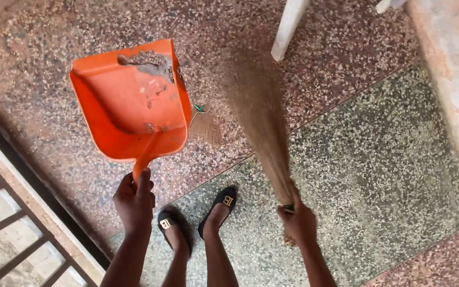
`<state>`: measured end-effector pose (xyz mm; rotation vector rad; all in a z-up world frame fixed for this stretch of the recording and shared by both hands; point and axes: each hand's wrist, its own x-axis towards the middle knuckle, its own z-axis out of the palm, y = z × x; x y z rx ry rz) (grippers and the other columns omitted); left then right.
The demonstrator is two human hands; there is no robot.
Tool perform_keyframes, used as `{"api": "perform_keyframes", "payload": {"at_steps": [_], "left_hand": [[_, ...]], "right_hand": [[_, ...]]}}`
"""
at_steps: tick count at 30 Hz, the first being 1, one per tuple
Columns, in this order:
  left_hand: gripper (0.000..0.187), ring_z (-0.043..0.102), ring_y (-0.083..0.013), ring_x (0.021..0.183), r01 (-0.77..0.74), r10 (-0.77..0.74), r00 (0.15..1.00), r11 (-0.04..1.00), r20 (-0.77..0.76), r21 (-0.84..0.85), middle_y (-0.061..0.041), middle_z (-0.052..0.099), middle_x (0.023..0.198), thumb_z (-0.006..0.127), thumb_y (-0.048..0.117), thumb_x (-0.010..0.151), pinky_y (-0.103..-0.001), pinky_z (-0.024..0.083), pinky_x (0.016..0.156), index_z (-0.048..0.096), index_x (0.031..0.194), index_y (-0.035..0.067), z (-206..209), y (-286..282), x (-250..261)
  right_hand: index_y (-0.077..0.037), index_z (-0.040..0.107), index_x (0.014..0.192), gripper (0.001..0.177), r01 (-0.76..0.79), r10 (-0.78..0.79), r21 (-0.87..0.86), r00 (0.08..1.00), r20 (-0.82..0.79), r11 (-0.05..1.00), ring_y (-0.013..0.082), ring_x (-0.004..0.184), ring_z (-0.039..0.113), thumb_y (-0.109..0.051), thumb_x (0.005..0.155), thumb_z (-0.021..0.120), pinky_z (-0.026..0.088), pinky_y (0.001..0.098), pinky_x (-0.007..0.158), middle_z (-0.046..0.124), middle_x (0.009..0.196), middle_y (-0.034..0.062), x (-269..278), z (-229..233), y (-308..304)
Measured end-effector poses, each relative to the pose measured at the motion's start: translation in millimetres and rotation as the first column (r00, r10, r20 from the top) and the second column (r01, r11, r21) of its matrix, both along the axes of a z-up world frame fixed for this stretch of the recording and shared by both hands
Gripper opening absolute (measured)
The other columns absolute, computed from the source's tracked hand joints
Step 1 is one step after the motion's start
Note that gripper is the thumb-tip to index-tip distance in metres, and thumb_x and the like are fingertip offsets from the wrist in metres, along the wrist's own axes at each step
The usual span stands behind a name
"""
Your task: Sweep dirt and debris into an orange dustpan using a broom on a balcony.
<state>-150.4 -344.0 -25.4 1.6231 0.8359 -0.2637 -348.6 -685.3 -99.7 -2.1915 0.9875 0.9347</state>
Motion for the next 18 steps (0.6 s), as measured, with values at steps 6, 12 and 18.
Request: {"api": "perform_keyframes", "payload": {"at_steps": [6, 12, 18], "left_hand": [[0.022, 0.038, -0.0012, 0.044, 0.084, -0.085, 0.996, 0.995, -0.020, -0.055, 0.003, 0.054, 0.065, 0.073, 0.026, 0.095, -0.021, 0.026, 0.038, 0.064, 0.090, 0.006, -4.4, -3.5, -17.5], [0.027, 0.038, -0.0014, 0.045, 0.168, -0.167, 0.986, 0.982, 0.020, -0.086, 0.003, 0.053, 0.064, 0.072, 0.026, 0.097, -0.023, 0.025, 0.038, 0.062, 0.088, 0.003, -13.9, 0.5, -53.5], [0.027, 0.039, -0.0020, 0.044, 0.249, -0.249, 0.968, 0.968, -0.015, 0.003, 0.002, 0.052, 0.062, 0.073, 0.026, 0.096, -0.023, 0.027, 0.039, 0.065, 0.086, 0.003, 23.4, -2.5, -73.0]], "right_hand": [[-0.030, 0.019, 0.163, 0.101, 0.343, -0.349, 0.193, 0.937, -0.004, 0.919, 0.0226, 0.063, 0.072, -0.016, 0.082, 0.078, 0.062, 0.0362, 0.053, 0.078, 0.107, 0.0156, -34.2, -140.7, -36.6], [-0.025, 0.015, 0.161, 0.099, 0.402, -0.399, 0.377, 0.913, -0.088, 0.835, 0.0213, 0.066, 0.075, -0.028, 0.085, 0.077, 0.065, 0.0351, 0.055, 0.075, 0.107, 0.0124, -15.4, -78.1, 126.2], [-0.024, 0.027, 0.158, 0.088, 0.438, -0.516, 0.356, 0.841, 0.162, 0.825, 0.0172, 0.073, 0.081, -0.030, 0.085, 0.075, 0.069, 0.0306, 0.060, 0.081, 0.102, 0.0090, -68.9, 9.7, 134.8]]}}
